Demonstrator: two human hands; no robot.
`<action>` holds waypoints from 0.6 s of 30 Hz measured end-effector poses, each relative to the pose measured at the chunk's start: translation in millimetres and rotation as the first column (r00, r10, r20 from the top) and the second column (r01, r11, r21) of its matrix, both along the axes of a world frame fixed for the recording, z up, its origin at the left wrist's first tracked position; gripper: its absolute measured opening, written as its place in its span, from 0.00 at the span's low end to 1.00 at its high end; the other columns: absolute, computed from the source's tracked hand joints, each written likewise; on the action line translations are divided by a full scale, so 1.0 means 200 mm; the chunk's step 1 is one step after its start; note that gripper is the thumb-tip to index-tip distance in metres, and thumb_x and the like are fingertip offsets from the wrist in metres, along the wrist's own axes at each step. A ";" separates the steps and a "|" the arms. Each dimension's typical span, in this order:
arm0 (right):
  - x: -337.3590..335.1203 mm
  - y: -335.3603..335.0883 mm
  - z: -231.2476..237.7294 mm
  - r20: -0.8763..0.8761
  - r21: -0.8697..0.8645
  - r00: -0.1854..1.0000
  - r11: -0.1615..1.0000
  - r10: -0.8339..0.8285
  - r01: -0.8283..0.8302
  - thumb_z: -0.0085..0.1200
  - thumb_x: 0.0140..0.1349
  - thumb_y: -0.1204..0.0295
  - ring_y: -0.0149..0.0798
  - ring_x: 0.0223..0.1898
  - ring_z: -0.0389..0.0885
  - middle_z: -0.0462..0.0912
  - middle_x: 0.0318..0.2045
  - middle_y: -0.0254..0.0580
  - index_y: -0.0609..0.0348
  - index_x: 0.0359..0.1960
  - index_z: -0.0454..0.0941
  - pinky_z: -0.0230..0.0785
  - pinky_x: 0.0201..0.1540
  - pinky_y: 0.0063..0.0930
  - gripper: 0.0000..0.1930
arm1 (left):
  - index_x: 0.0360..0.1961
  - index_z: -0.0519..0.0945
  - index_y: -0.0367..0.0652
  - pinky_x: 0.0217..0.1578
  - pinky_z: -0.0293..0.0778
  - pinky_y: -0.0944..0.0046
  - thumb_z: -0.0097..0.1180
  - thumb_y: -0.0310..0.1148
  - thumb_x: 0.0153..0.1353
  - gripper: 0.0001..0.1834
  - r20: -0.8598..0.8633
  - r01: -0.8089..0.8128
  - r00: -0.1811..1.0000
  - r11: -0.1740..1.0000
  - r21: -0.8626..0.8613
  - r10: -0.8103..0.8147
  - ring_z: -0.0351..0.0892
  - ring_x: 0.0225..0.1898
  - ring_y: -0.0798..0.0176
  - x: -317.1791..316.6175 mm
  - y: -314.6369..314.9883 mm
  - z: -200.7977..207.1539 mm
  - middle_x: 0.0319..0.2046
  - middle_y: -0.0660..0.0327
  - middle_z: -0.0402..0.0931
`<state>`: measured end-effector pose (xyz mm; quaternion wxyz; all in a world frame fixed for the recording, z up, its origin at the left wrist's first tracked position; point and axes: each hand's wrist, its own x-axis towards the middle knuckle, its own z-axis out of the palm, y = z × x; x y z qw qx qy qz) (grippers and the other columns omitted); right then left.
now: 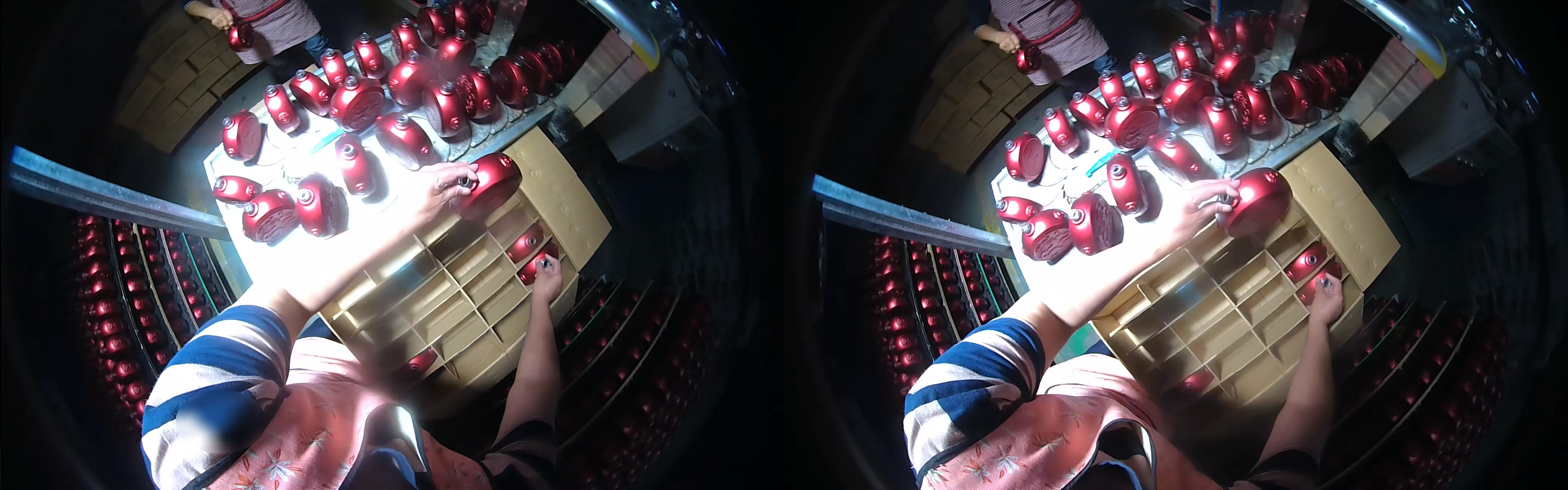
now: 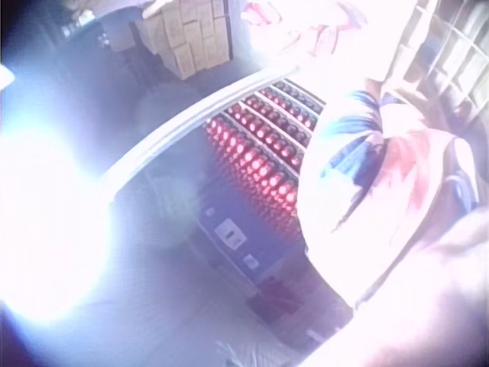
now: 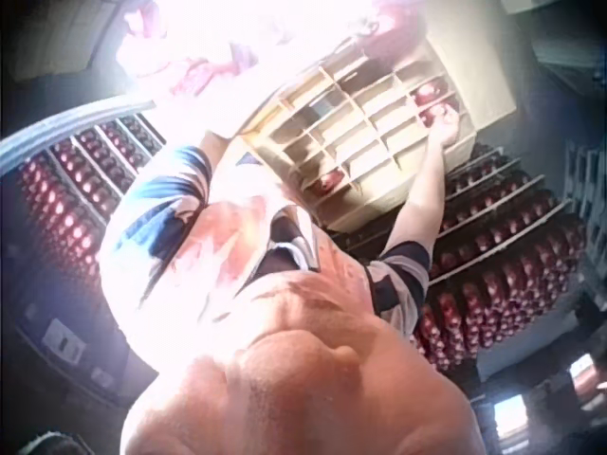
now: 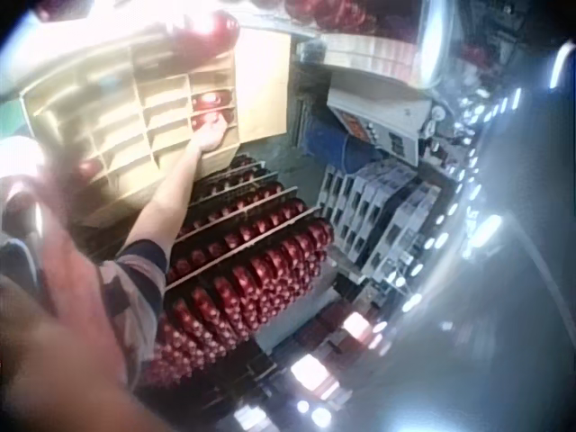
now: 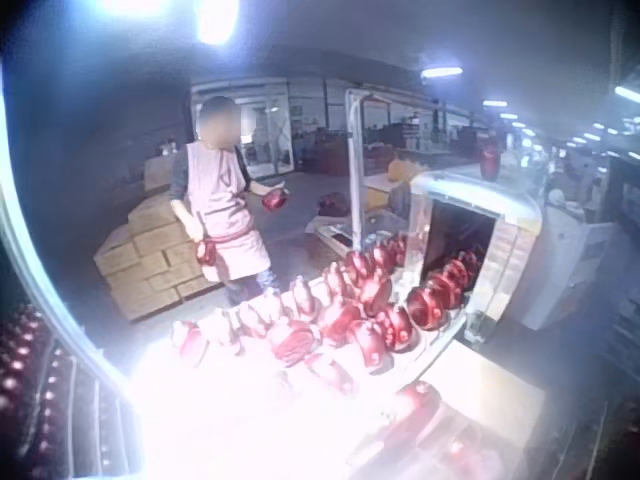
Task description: The person picks red metal containers from a conveyor belt and places them into a cardboard box with internal dividers. The person repeats this action, filling the box and then closing it.
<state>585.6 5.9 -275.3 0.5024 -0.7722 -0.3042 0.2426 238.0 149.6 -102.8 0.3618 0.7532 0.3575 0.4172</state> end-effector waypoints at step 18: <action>-1.00 -0.59 0.92 -0.201 -0.013 0.886 0.903 0.418 -0.429 0.61 0.54 0.85 0.14 0.24 0.63 0.71 0.23 0.20 0.62 0.37 0.78 0.52 0.26 0.10 0.10 | 0.39 0.81 0.36 0.50 0.75 0.62 0.63 0.22 0.51 0.12 -0.249 -0.179 0.963 0.937 -0.300 0.104 0.80 0.48 0.57 -1.78 -0.90 0.61 0.42 0.55 0.82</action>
